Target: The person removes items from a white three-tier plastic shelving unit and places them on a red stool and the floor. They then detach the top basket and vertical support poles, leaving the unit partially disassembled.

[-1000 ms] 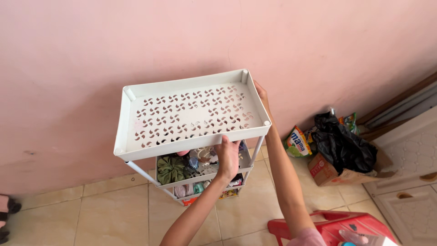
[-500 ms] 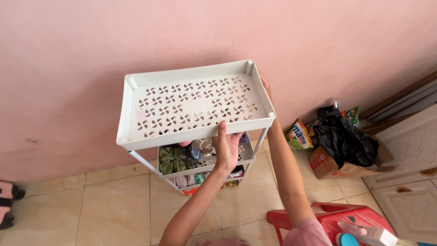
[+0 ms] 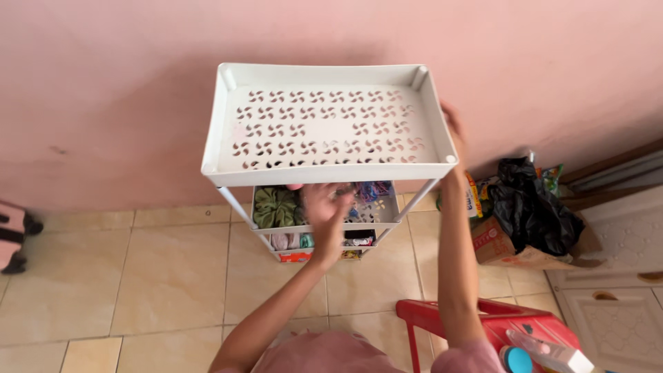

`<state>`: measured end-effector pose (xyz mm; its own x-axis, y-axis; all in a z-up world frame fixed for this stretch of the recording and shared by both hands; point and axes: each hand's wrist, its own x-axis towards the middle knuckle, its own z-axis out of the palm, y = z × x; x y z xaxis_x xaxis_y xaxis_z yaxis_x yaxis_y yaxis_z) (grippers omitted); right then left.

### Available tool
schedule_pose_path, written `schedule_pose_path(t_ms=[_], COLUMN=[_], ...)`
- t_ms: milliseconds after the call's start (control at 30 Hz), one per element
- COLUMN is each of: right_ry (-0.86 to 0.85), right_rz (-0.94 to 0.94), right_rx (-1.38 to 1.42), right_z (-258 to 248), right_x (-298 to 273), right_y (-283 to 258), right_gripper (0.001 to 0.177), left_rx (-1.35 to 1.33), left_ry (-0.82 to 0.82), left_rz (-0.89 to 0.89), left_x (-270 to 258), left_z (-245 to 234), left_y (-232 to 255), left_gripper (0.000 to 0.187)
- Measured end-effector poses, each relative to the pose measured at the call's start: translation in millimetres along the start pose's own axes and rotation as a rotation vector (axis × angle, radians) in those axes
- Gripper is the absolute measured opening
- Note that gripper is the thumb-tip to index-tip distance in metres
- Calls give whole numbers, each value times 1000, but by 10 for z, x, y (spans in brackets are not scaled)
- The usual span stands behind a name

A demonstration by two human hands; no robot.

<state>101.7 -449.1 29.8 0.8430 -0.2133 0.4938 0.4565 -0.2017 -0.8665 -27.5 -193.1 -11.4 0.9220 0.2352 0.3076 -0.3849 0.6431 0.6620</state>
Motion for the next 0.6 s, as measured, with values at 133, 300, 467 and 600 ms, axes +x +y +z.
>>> schedule_pose_path(t_ms=[133,300,467,600], right_ry=[184,-59,-34,-38], right_rz=[-28,-238,-241,-203], right_rx=[78,-105,-527,-470], right_z=[-309,-94,82,15], right_x=[-615,-1027,-997,-992], right_y=[-804,-1456,-1498,-1329], right_gripper=[22,41,53,52], left_rx=[522,754,653,657], left_ry=[246,112,-122,-137], left_rz=[577,396,301,353], left_x=[-126,324,555,550], left_z=[-912,-1459,-1121,-1046], left_y=[647,1347,1467,1557], left_gripper=[22,66,66,63])
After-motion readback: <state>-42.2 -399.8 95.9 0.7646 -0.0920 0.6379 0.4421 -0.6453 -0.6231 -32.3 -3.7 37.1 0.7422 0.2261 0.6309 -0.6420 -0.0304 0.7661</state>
